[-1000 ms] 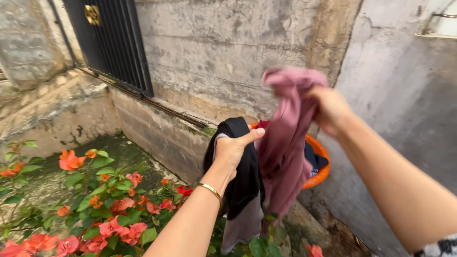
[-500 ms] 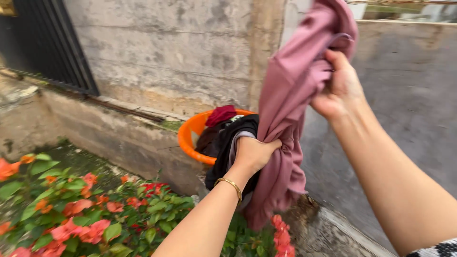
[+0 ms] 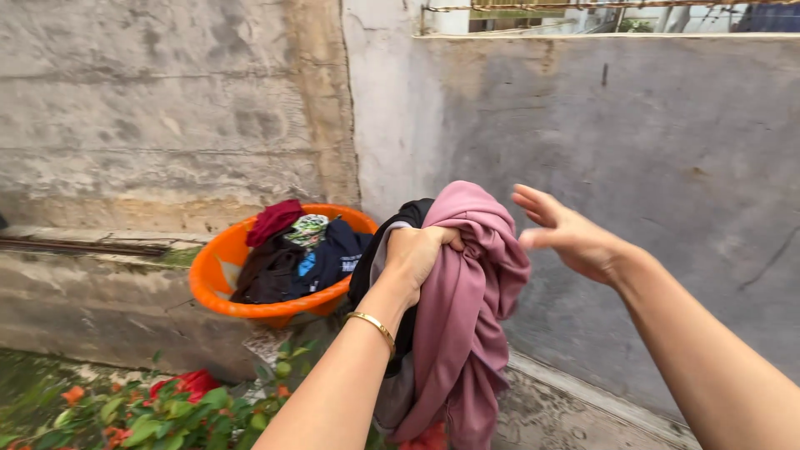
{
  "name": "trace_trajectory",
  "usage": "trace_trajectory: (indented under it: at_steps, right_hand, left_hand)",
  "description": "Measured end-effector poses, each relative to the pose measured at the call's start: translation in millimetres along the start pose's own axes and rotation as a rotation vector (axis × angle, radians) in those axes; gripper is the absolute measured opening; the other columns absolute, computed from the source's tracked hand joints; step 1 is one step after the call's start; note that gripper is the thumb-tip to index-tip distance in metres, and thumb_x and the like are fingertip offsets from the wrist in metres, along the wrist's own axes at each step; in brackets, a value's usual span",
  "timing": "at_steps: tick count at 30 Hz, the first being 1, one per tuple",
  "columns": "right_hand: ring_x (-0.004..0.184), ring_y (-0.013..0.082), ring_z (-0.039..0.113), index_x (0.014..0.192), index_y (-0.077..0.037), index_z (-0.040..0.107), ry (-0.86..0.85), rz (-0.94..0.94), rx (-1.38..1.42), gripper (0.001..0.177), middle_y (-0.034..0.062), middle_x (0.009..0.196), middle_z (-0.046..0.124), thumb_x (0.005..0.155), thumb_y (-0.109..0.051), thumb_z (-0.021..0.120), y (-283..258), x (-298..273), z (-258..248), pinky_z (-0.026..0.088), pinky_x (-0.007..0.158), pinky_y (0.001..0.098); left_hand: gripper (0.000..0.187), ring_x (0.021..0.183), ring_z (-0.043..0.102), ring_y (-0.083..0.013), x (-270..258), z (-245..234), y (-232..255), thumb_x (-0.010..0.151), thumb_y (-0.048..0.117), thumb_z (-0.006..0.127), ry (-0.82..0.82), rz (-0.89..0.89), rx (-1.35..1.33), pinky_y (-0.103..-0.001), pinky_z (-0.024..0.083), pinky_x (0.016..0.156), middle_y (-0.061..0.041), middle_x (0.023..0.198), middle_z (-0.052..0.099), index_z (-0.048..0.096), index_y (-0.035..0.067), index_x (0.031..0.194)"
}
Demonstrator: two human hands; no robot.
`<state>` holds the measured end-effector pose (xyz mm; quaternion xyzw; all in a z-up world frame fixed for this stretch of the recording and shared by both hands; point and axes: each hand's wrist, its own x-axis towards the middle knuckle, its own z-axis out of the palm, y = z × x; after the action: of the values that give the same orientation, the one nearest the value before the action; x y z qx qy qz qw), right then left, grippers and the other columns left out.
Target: Hanging clothes from a laundry basket onto an outdoor drying rack.
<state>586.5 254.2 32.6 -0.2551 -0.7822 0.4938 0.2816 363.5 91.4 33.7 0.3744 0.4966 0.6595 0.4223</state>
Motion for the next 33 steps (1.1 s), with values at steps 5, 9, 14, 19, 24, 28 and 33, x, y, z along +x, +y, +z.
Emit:
trace_trajectory:
  at_steps: [5,9,14,19,24,28,33]
  right_hand:
    - [0.119,0.0255,0.061,0.138,-0.005,0.055,-0.04,0.043,0.181,0.079,0.012,0.132,0.065,0.064,-0.009,0.082,-20.5,-18.0,21.5,0.048,0.104,0.0416]
    - [0.09,0.0217,0.072,0.113,-0.001,0.067,0.101,0.04,0.768,0.038,0.0114,0.103,0.074,0.076,-0.007,0.072,-4.7,-14.6,15.4,0.06,0.083,0.0387]
    - [0.085,0.0238,0.071,0.107,-0.003,0.066,0.272,0.097,1.044,0.032,0.0126,0.097,0.073,0.079,-0.014,0.075,29.7,24.0,2.8,0.059,0.079,0.0368]
    - [0.091,0.0256,0.076,0.106,0.009,0.076,0.959,-0.03,0.228,0.045,0.0179,0.105,0.077,0.075,-0.022,0.084,27.2,40.4,3.1,0.056,0.08,0.0364]
    - [0.109,0.0248,0.067,0.124,0.012,0.042,0.588,0.339,-0.228,0.093,0.0213,0.119,0.063,0.068,-0.042,0.093,25.8,46.7,-20.3,0.057,0.095,0.0373]
    - [0.113,0.0249,0.059,0.127,-0.015,0.077,0.119,0.395,0.027,0.062,0.0111,0.129,0.074,0.082,-0.056,0.071,14.9,23.2,-74.3,0.026,0.1,0.0429]
    - [0.121,0.0295,0.056,0.121,-0.014,0.058,-0.003,0.298,0.695,0.059,0.0121,0.13,0.06,0.09,-0.063,0.067,88.5,21.3,-101.6,0.038,0.114,0.0539]
  left_hand:
    - [0.021,0.073,0.071,-0.027,20.5,33.4,-19.4,0.06,0.006,0.071,-0.138,-0.024,-0.066,-0.037,0.059,0.07,-0.016,0.083,0.073,0.073,-0.004,0.078]
    - [0.046,0.094,0.072,-0.0243,21.8,50.3,-32.9,0.073,0.03,0.077,-0.404,-0.182,-0.342,-0.038,0.058,0.086,-0.012,0.104,0.076,0.073,0.005,0.111]
    - [0.089,0.105,0.072,-0.0246,26.9,79.9,-64.9,0.067,0.066,0.078,-0.483,-0.158,-0.663,-0.041,0.057,0.095,-0.012,0.115,0.076,0.065,0.004,0.128]
    - [0.086,0.099,0.07,-0.0242,46.5,110.6,-99.6,0.072,0.059,0.085,-0.399,-0.131,-0.429,-0.04,0.058,0.087,-0.014,0.112,0.072,0.065,-0.003,0.129]
    - [0.06,0.091,0.076,-0.0217,42.5,130.1,-93.9,0.073,0.037,0.088,-0.366,-0.309,-0.347,-0.033,0.062,0.084,-0.013,0.105,0.078,0.07,-0.002,0.115]
    - [0.037,0.081,0.07,-0.0235,54.8,123.6,-98.3,0.087,0.029,0.081,-0.529,-0.317,-0.625,-0.038,0.06,0.078,-0.012,0.097,0.072,0.068,0.004,0.111]
    - [0.04,0.081,0.073,-0.0302,45.2,126.8,-71.2,0.092,0.036,0.069,-0.649,-0.409,-0.76,-0.038,0.062,0.078,-0.021,0.093,0.073,0.066,-0.002,0.104]
